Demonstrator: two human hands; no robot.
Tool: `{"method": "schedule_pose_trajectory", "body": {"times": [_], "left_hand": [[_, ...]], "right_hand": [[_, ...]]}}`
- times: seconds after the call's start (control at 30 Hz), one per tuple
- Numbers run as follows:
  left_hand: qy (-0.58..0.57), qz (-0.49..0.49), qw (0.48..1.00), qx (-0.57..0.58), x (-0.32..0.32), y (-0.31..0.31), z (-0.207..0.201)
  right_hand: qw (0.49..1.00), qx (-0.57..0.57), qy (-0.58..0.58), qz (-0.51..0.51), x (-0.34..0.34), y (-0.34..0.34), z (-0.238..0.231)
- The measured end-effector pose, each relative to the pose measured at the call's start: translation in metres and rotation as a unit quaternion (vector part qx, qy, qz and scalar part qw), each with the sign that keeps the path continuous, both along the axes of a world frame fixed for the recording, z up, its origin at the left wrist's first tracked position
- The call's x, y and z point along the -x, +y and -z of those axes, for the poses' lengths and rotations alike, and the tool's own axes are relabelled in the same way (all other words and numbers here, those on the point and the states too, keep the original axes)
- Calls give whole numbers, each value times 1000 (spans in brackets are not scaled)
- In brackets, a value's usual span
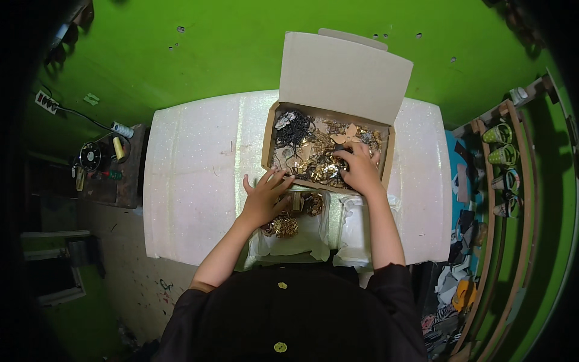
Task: Sorting and inspecting various metal shoe accessories and components from a box.
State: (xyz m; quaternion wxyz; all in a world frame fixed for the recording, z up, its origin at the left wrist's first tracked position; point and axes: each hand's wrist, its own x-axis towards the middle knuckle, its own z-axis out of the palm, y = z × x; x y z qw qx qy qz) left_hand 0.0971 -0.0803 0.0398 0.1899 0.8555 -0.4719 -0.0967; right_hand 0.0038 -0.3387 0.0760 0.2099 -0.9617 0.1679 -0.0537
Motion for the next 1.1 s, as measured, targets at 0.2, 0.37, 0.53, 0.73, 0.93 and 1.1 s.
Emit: {"method": "schedule_pose_trajectory", "body": {"times": [0.2,0.37,0.53,0.73,0.93,1.1], "left_hand": [[22,-3,1000,-10,1,-1,0],[34,-11,999,-12,1,-2,3],[42,-9,999,0,-1,-1,3],[57,-6,998,12,-3,1,6],[53,-9,998,25,-4,2,10],[44,0,999,27,-5,1,10]], "right_hand": [[989,54,137,-20,-15,-8,29],[993,79,92,4,-17,-9,36],[996,44,13,71,-13,-18,35],[992,31,-44,117,-7,-36,11],[984,-10,-131,124,-10,-37,-14],[986,-5,-117,122,-21,-33,-20]]}}
